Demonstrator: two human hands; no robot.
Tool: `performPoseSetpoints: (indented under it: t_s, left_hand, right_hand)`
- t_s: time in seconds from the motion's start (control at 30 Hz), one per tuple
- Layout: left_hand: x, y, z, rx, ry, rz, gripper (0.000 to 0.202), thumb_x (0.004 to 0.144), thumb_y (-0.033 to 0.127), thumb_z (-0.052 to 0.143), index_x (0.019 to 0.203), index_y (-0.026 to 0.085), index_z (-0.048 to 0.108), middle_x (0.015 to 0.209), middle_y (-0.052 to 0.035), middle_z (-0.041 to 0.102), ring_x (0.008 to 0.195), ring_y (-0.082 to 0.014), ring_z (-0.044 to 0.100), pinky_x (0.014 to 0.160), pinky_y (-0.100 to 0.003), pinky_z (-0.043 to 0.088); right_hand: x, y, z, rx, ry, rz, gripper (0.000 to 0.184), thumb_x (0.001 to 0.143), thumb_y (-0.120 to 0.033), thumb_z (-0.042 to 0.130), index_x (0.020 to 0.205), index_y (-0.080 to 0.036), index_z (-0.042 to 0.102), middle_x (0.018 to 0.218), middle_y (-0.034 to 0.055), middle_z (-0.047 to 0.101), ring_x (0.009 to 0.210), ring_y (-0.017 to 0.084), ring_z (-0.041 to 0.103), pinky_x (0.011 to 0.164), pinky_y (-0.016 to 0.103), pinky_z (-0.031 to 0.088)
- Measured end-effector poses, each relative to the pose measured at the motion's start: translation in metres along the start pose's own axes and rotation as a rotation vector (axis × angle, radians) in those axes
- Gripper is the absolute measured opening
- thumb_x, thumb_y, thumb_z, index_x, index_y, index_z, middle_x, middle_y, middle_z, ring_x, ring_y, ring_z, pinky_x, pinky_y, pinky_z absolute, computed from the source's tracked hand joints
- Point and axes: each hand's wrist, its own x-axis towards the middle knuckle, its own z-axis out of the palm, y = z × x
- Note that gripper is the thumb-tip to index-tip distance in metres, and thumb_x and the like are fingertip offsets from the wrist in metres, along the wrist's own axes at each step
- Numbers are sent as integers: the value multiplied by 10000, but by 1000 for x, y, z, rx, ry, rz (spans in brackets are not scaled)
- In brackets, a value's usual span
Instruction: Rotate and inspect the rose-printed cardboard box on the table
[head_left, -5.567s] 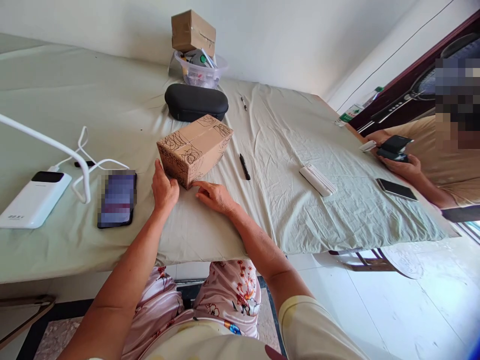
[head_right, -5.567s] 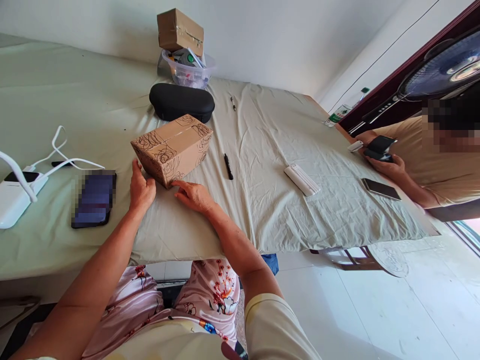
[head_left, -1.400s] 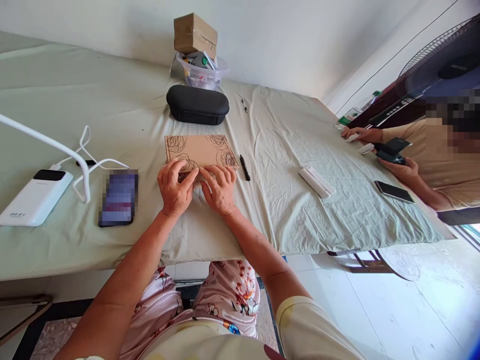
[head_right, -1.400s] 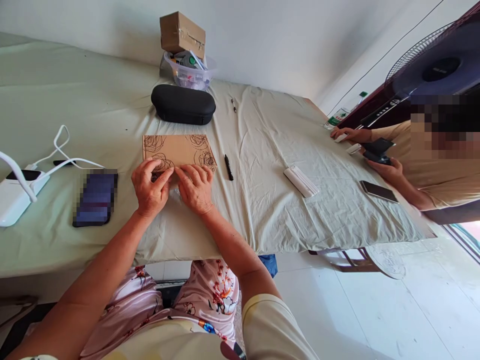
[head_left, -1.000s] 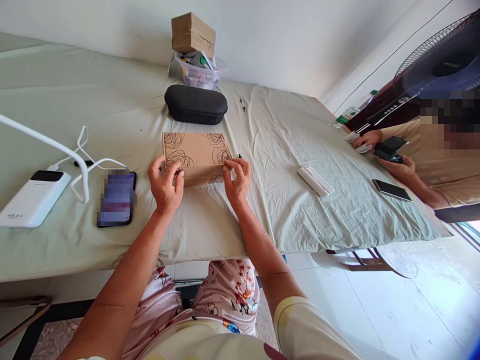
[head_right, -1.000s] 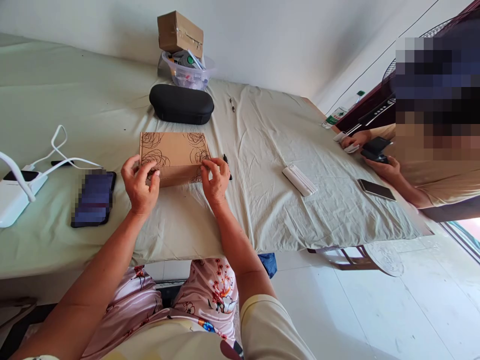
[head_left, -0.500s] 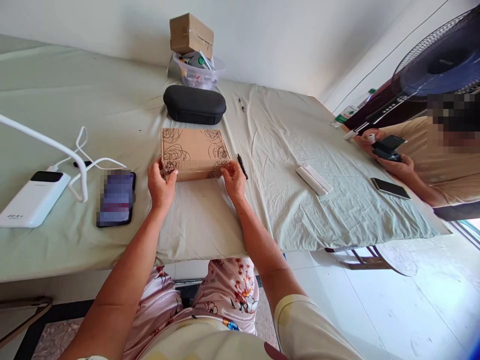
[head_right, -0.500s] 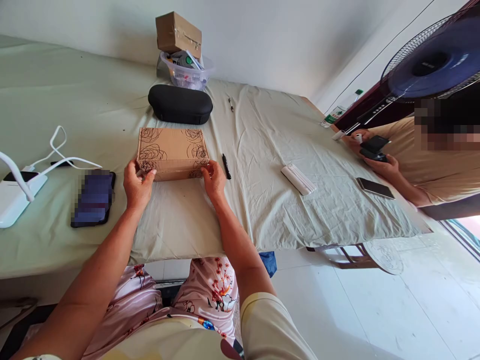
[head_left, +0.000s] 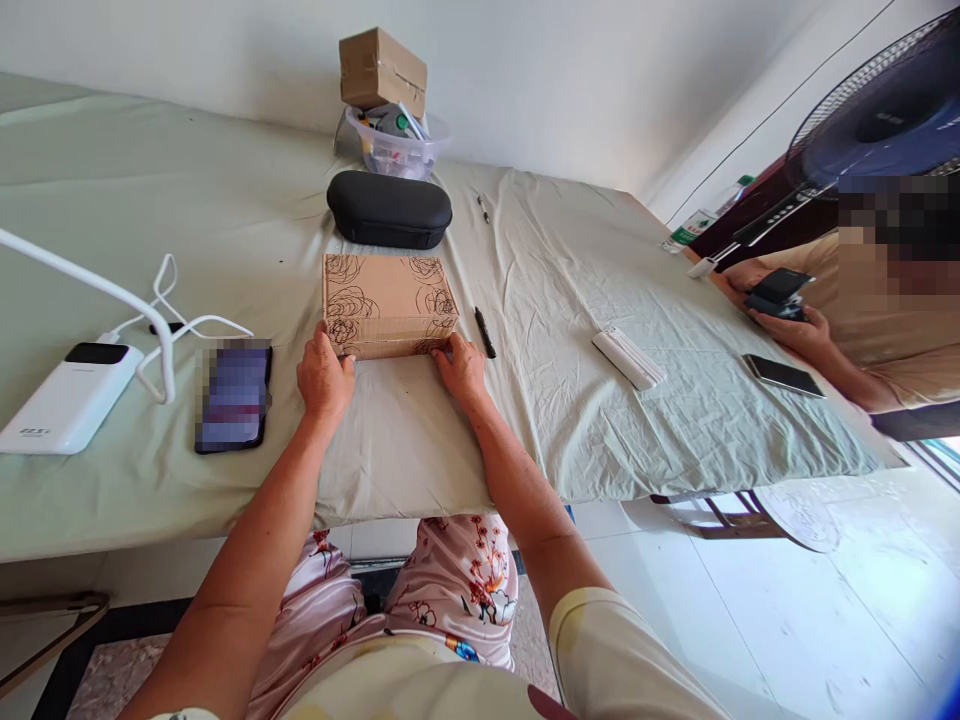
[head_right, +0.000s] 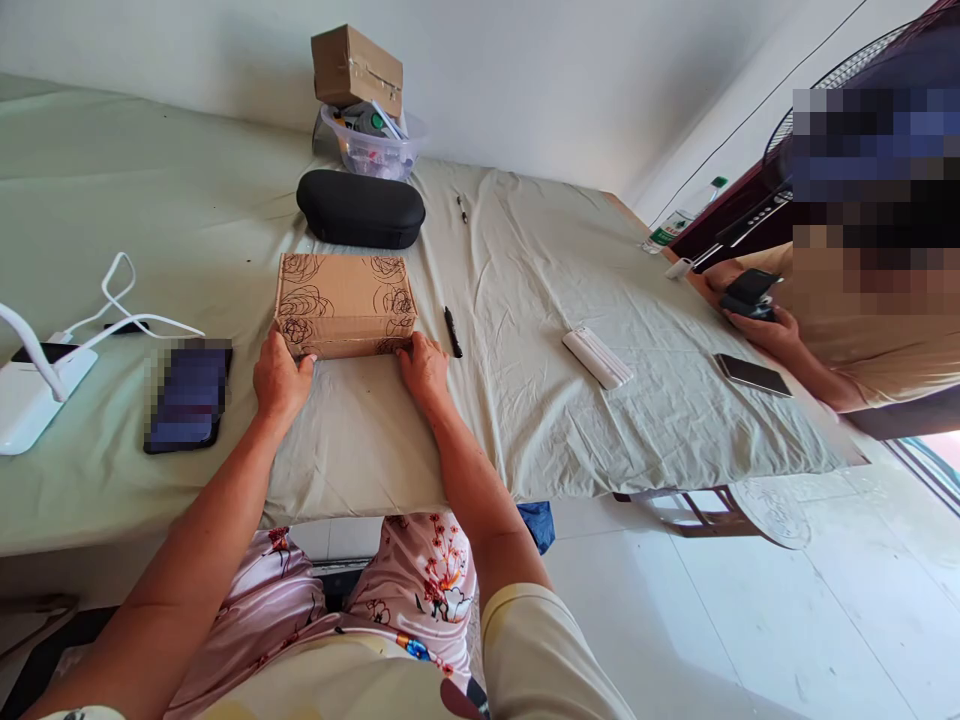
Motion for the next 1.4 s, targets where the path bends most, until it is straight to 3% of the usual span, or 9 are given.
performPoseSetpoints:
  t_s: [0.13,0.3,0.4,0.53,0.67,0.77,0.97,1.17,1.4]
  left_hand:
    - [0,3,0,-15,-1,-24,713,794,189,744,1464,97,518,1303,-247,672,1315,-439,638,1137,-622,495]
    - [-1,4,1,-115,66,83,658,864,362,716,1435,113,502,1384,-258,624,1390,-415,568,1199,-584,453]
    - [-3,5,0,-161,140,139,751,861,510,736,1419,76,481,1385,-280,582,1397,-416,545,1214,-558,429]
    - [-6,9,-5,-224,278,283,822,901,619,677,1494,117,409,1413,-239,560,1338,-343,577,1169,-485,460]
    - [-8,15,-12,-235,393,450,706,982,631,572,1484,147,466,1363,-203,585,1300,-302,588,1164,-461,447]
    - [-8,17,-15,-244,405,509,624,1015,621,523,1415,144,572,1290,-186,591,1248,-288,592,1139,-452,453]
    - [-8,16,-18,-321,451,552,581,1021,648,509,1286,165,691,1209,-159,593,1190,-282,591,1101,-454,457]
    - [-8,18,-17,-287,383,458,662,1047,681,386,1268,151,715,1226,-183,604,1210,-284,584,1055,-438,499]
    - [-6,20,-19,-144,387,395,528,1064,547,437,1198,185,797,1414,-196,604,1437,-315,520,1212,-500,403]
  right_hand:
    - [2,2,2,53,3,2,92,872,-297,659,921,-234,612,951,73,759,921,260,679,889,419,524]
    - [1,1,2,260,142,-50,382,882,-328,645,1244,-213,610,889,22,717,828,201,661,819,367,531]
    - [-3,-5,2,298,242,-98,516,908,-371,654,1386,-205,552,859,-5,679,810,184,647,805,355,533]
    - [-9,-16,-2,348,390,-212,609,952,-437,657,1491,-212,485,859,-25,620,830,168,632,869,361,545]
    - [-12,-23,-11,386,519,-353,432,1008,-439,612,1387,-235,568,948,8,624,840,156,613,867,353,554]
    - [-13,-25,-18,359,542,-387,254,1043,-424,576,1205,-240,643,1002,35,659,856,154,624,824,332,562]
    - [-13,-28,-27,366,594,-387,276,1063,-473,549,1013,-229,668,928,30,647,868,158,645,794,331,577]
    - [-12,-28,-29,392,612,-397,240,1070,-420,554,1072,-223,692,962,33,648,885,156,642,816,327,576]
    - [-12,-24,-28,28,630,-383,284,1053,-324,521,1225,-256,737,1235,101,640,1181,233,640,1062,468,519]
